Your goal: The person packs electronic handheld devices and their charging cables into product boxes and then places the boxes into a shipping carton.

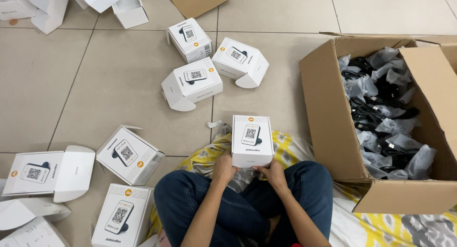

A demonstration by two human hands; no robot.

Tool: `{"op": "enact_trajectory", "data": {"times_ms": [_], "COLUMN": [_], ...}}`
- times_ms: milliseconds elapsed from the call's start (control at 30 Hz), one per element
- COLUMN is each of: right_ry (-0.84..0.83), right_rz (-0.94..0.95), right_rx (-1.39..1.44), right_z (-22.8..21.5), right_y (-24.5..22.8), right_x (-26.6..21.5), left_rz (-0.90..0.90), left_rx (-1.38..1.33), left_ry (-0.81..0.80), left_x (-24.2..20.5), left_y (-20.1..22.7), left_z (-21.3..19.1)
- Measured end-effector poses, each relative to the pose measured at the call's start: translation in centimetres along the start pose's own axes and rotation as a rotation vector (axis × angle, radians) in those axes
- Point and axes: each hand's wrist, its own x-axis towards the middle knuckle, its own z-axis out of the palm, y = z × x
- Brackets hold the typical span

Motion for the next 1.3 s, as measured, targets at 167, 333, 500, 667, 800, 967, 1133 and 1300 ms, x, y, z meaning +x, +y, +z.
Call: {"op": "enact_trajectory", "data": {"times_ms": [167, 333, 500, 667, 800, 967, 1133, 1300], "right_ry": [0.086, -0.030, -0.312, -0.193, -0.046, 0.114, 0.267, 0.526], "right_rz": [-0.089, -0.049, 0.234, 0.330, 0.150, -0.131, -0.411, -0.498], "right_rx": [0.045, -0.074, 0.512, 0.627, 0.720, 0.787, 0.608, 0.357], "right_z": [0.2, 0.0, -0.8, -0.2, 0.7, -0.7, -6.0, -12.6], "right_y": [0.5, 1.0, 1.3, 1.3, 3.0, 0.8, -0.3, 2.2], "right_x": [0.5, 1.3, 1.8, 2.0, 1.8, -3.9, -12.2, -21.7], "left_rz": [0.001, -0.216, -0.470, -0.374, -0.098, 0.128, 0.349, 0.631], "left_rx": [0.026, -0.180, -0.684, -0.720, -0.727, -0.793, -0.837, -0.897], "left_ry": [-0.090, -0.157, -0.206, -0.182, -0.109, -0.053, -0.136, -0.212], "left_x": [1.1, 2.9, 1.6, 3.5, 3.6, 0.1, -4.2, -10.0], "left_y": [-0.3, -2.6, 0.7, -3.1, -3.2, -0.8, 3.8, 13.4], "left_z": [0.5, 3.0, -0.4, 3.9, 5.0, 3.3, 3.3, 4.5]}}
